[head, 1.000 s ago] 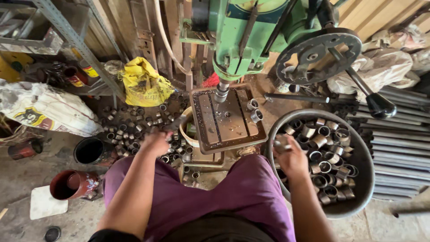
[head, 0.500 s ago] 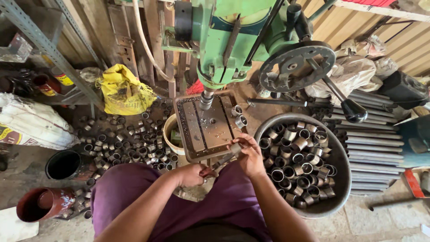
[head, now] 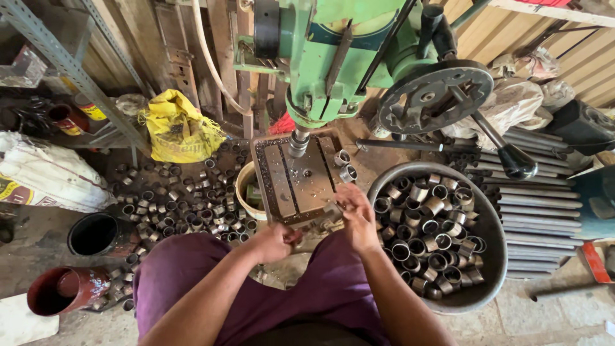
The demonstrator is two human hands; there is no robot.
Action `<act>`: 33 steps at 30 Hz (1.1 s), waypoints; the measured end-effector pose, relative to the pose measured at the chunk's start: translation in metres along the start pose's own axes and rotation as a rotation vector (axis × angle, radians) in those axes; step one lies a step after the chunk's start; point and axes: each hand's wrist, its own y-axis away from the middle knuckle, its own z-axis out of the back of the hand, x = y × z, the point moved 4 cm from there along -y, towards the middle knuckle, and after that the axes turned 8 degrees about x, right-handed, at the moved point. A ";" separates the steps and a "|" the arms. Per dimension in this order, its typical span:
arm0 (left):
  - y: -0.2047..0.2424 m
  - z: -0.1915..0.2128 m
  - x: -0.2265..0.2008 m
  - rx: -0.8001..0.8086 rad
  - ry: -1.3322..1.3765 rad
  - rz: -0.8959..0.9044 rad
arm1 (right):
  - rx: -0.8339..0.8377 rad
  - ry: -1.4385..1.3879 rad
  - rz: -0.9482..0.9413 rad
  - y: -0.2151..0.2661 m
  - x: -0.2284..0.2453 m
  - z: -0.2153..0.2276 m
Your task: The person operates a green drill press in a workshop, repeatedly placing small cylindrical metal parts under the drill bit. They use a clamp to secure the parts, turn the handwheel to lower the drill, and then remove the processed parts, placing them into a large metal basin.
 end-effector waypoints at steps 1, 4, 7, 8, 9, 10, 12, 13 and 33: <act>0.005 0.009 -0.001 -0.053 -0.011 0.054 | -0.083 0.119 -0.065 0.001 0.004 0.006; 0.017 0.041 0.004 -0.222 -0.207 0.167 | -0.037 0.370 0.139 0.003 0.035 0.005; 0.013 0.074 0.021 -0.439 -0.567 0.180 | 0.045 0.600 0.322 0.011 0.092 -0.007; 0.008 0.082 0.027 -0.516 -0.702 0.169 | 0.068 0.780 0.506 0.014 0.123 -0.014; 0.001 0.089 0.034 -0.551 -0.740 0.172 | 0.089 0.960 0.692 0.018 0.154 -0.022; -0.006 0.096 0.039 -0.587 -0.779 0.175 | 0.143 0.774 0.651 0.020 0.178 -0.024; -0.015 0.101 0.049 -0.627 -0.789 0.192 | 0.088 1.091 0.972 0.021 0.245 -0.022; -0.018 0.102 0.052 -0.636 -0.759 0.207 | 0.045 1.244 1.119 0.021 0.275 -0.019; -0.043 0.106 0.066 -0.673 -0.628 0.160 | -0.199 1.237 -0.126 -0.044 0.322 0.020</act>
